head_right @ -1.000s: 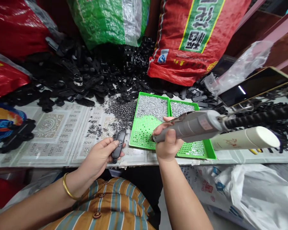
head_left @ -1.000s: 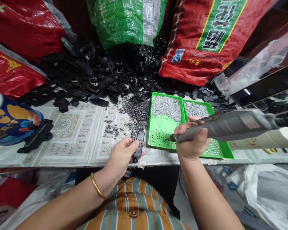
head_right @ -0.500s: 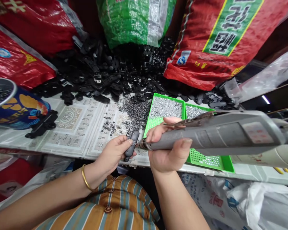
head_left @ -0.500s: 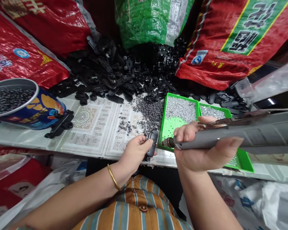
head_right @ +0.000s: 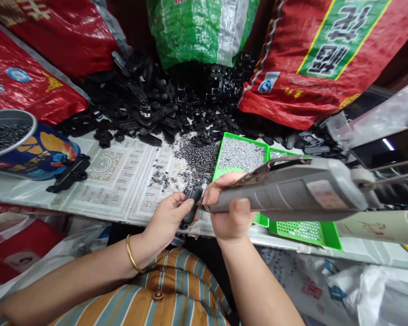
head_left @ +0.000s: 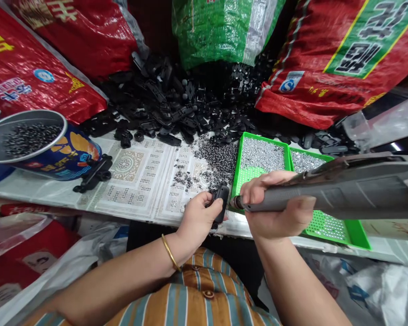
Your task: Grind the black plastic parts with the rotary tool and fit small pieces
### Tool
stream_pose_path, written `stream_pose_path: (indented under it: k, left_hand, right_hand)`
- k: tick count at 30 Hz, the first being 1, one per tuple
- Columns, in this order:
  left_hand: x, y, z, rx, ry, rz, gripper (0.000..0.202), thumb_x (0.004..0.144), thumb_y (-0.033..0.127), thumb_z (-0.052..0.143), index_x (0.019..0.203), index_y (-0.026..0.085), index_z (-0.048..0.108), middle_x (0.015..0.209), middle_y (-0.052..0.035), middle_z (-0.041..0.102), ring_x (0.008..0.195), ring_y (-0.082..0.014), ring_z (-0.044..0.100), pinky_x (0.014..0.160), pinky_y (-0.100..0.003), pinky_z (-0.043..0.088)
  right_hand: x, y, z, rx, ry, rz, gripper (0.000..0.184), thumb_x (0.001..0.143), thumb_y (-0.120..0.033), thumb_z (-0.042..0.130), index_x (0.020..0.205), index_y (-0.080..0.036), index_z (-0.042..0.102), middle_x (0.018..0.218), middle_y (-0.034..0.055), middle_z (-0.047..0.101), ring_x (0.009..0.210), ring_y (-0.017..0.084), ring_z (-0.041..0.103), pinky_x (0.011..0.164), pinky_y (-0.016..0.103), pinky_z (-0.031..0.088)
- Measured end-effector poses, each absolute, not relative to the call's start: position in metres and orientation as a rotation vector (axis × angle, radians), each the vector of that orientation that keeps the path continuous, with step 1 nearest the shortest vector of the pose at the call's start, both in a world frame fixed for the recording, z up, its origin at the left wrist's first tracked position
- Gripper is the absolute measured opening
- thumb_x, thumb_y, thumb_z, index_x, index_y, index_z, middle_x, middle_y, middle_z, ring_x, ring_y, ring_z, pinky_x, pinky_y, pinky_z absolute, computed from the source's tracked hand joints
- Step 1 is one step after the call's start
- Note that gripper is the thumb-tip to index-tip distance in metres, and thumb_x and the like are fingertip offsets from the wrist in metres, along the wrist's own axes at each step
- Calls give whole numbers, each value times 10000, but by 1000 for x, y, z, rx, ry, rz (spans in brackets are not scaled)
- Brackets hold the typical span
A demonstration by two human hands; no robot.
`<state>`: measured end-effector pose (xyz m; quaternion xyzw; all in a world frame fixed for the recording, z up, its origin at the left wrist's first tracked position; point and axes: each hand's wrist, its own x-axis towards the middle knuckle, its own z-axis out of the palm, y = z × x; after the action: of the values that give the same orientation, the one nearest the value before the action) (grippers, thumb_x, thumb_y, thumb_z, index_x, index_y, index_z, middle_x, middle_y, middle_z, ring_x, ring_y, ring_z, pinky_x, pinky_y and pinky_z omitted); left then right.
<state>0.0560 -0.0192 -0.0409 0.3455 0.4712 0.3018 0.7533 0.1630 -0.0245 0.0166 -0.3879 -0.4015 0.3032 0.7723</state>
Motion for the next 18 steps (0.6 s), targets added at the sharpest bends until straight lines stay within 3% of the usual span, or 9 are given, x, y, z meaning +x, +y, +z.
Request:
stream_pose_path:
  k: [10, 18]
  left_hand:
    - [55, -19, -44, 715, 1019, 665, 236, 694, 343, 619, 701, 169, 460, 597, 33, 536, 488, -113, 575, 431, -206, 427]
    - [57, -16, -28, 748, 875, 569, 201, 732, 307, 621, 741, 149, 497, 644, -29, 642, 549, -80, 549, 517, -181, 375]
  right_hand:
    - [151, -28, 6, -777, -954, 687, 298, 713, -496, 574, 718, -198, 564, 460, -48, 459, 385, 121, 446, 396, 264, 371]
    - [169, -42, 24, -841, -990, 586, 388, 727, -573, 537, 932, -248, 587, 482, -47, 467, 402, 137, 448, 426, 298, 382]
